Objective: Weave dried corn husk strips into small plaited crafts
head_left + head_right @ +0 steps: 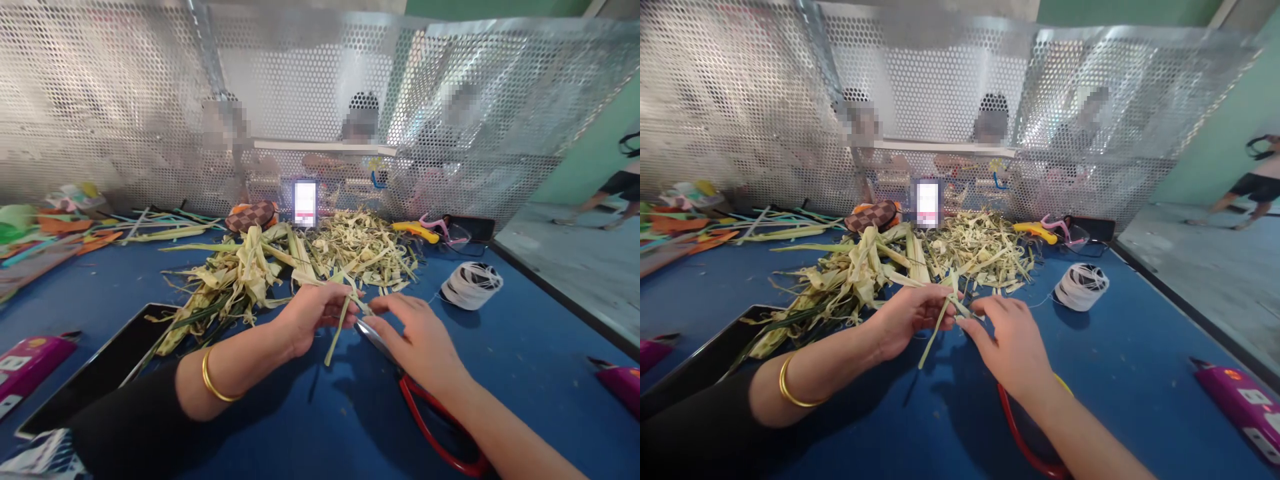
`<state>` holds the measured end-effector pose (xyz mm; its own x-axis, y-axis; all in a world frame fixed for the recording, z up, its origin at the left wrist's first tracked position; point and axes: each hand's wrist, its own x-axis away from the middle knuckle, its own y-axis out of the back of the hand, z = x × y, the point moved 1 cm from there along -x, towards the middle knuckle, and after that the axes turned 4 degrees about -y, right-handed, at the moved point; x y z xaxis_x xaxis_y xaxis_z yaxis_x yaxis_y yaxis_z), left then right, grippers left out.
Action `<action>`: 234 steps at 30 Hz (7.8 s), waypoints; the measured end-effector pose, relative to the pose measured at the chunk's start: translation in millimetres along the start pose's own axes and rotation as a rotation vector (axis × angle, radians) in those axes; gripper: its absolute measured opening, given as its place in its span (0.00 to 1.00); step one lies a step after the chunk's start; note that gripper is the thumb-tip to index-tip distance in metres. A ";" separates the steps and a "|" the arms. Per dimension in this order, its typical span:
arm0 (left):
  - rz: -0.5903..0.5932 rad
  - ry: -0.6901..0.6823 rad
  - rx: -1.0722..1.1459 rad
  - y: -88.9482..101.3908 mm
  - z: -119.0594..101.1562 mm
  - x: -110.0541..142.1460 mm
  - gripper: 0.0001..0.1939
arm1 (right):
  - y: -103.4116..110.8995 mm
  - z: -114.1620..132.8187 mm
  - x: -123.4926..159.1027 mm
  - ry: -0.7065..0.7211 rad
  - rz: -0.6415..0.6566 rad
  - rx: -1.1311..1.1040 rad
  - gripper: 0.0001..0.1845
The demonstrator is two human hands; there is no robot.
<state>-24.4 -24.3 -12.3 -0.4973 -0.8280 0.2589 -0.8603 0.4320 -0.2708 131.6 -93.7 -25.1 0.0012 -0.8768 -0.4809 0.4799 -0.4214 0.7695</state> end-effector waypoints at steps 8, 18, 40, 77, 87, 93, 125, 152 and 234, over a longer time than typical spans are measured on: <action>0.068 -0.126 -0.206 -1.8 12.5 -3.2 0.11 | -2.7 4.9 -1.2 -0.110 0.245 -0.154 0.14; 0.065 -0.079 -0.270 -0.5 5.7 -3.9 0.11 | 18.1 4.3 -5.5 -0.056 0.352 -0.153 0.13; 0.108 -0.131 -0.423 -0.9 6.2 -3.3 0.11 | 20.9 8.0 -5.7 0.035 0.427 -0.197 0.12; 0.316 0.059 -0.343 -3.1 11.2 0.8 0.22 | 17.0 -19.2 -15.1 -0.219 0.496 -0.522 0.18; 0.278 0.065 -0.366 -3.9 9.0 2.5 0.12 | 19.9 -19.3 -13.9 -0.105 0.347 -0.298 0.12; 0.308 0.055 -0.341 -2.3 7.5 3.0 0.11 | 19.6 -15.3 -13.0 -0.057 0.192 -0.219 0.11; 0.020 -0.004 0.138 -5.4 8.8 0.0 0.12 | -13.7 19.8 9.8 -0.112 0.224 -0.262 0.18; 0.074 -0.126 -0.355 2.1 12.5 -7.2 0.11 | 10.3 -7.4 -3.5 -0.195 -0.006 -0.130 0.13; -0.119 -0.146 0.111 -3.2 26.6 -4.6 0.11 | -17.0 12.8 5.4 -0.623 0.021 -0.795 0.13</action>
<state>-16.4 -31.3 -37.3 -0.3646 -0.9173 0.1598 -0.8901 0.2930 -0.3492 112.2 -94.2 -35.4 -0.3327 -0.9430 0.0097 0.9309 -0.3268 0.1630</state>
